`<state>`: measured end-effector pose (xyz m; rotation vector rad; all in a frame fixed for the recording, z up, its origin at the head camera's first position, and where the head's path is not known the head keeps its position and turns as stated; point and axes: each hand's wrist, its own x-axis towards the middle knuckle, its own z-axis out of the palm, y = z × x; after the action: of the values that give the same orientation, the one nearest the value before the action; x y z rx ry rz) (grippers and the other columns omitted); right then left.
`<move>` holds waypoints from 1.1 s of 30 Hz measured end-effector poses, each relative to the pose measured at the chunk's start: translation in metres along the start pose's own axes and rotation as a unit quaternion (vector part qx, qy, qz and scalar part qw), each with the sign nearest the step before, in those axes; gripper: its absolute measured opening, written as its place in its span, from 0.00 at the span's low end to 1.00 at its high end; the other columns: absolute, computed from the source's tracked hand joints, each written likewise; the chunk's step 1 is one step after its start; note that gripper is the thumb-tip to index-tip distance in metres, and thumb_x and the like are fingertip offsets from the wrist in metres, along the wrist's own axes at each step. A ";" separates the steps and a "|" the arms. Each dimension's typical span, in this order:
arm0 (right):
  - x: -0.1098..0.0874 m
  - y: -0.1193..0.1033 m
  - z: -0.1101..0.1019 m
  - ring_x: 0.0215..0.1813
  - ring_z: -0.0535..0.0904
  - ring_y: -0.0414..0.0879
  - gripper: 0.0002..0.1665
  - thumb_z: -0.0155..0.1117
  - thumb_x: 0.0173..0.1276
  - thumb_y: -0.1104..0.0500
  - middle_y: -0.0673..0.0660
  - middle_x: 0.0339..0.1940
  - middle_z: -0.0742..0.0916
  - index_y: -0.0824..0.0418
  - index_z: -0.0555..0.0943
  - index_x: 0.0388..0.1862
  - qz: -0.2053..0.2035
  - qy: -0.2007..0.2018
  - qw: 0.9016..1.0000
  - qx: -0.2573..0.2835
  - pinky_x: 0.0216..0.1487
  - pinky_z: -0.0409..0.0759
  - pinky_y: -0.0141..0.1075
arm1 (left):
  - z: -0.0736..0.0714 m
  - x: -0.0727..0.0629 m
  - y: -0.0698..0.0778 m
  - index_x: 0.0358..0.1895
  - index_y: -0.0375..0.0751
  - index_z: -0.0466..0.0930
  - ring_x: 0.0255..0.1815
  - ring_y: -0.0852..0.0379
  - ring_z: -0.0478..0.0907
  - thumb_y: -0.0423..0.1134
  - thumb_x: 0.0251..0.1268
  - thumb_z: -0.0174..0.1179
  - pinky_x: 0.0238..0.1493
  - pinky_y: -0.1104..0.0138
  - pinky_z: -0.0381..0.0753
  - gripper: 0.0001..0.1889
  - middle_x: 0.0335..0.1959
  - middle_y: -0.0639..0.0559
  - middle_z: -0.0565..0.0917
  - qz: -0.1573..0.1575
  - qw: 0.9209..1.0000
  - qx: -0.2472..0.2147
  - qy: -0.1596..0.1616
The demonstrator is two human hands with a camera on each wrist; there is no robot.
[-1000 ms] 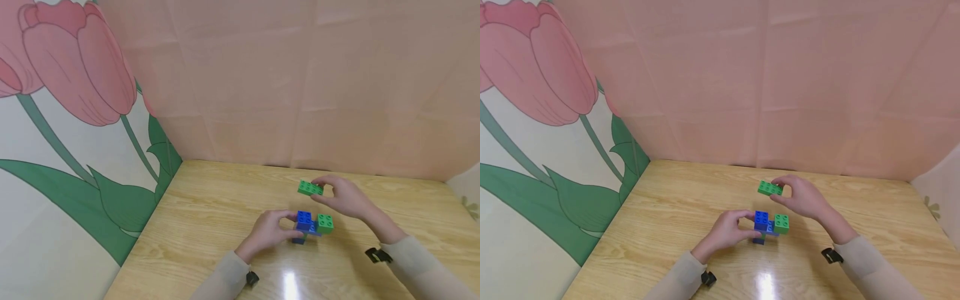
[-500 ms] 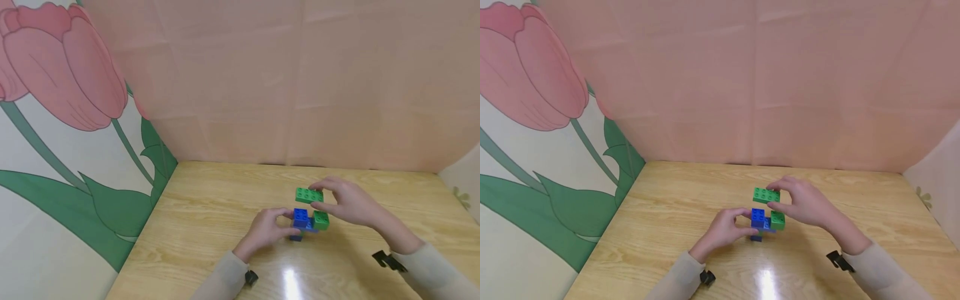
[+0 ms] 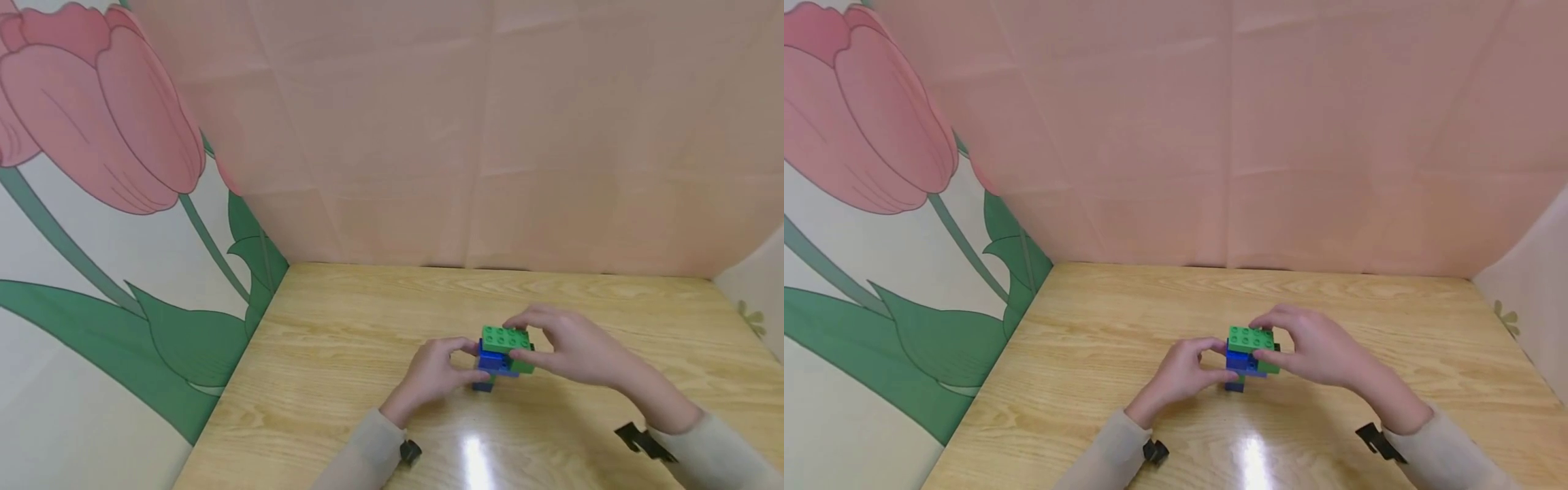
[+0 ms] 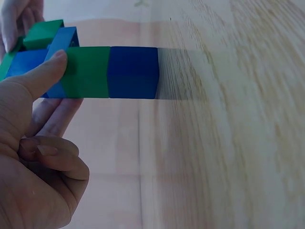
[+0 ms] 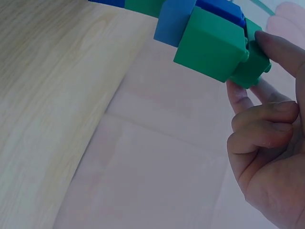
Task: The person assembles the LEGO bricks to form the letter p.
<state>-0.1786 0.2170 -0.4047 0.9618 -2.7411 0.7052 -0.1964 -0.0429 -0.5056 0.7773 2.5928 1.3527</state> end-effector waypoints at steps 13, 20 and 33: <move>-0.002 -0.005 0.004 0.32 0.71 0.32 0.24 0.78 0.65 0.44 0.39 0.46 0.84 0.49 0.85 0.57 -0.006 0.006 1.000 0.022 0.28 0.71 0.30 | 0.000 0.000 -0.001 0.56 0.58 0.86 0.57 0.68 0.80 0.57 0.60 0.74 0.61 0.65 0.76 0.22 0.50 0.71 0.86 0.015 1.000 0.006 0.004; -0.002 -0.005 0.011 0.26 0.67 0.31 0.22 0.80 0.64 0.49 0.41 0.46 0.86 0.48 0.86 0.56 -0.023 0.044 0.998 0.033 0.23 0.69 0.29 | 0.000 0.001 -0.001 0.56 0.57 0.87 0.56 0.69 0.80 0.56 0.60 0.74 0.62 0.63 0.77 0.21 0.49 0.71 0.86 0.019 1.000 0.011 0.006; -0.004 -0.005 0.019 0.24 0.67 0.31 0.18 0.81 0.63 0.55 0.39 0.41 0.84 0.48 0.88 0.52 -0.025 0.074 0.996 0.048 0.21 0.70 0.29 | -0.001 0.000 0.002 0.56 0.57 0.86 0.57 0.64 0.81 0.54 0.61 0.75 0.63 0.63 0.76 0.21 0.50 0.71 0.86 0.016 1.000 -0.001 0.001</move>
<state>-0.1725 0.2066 -0.4205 0.9526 -2.5668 0.8699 -0.1962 -0.0427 -0.5036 0.8206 2.5914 1.3634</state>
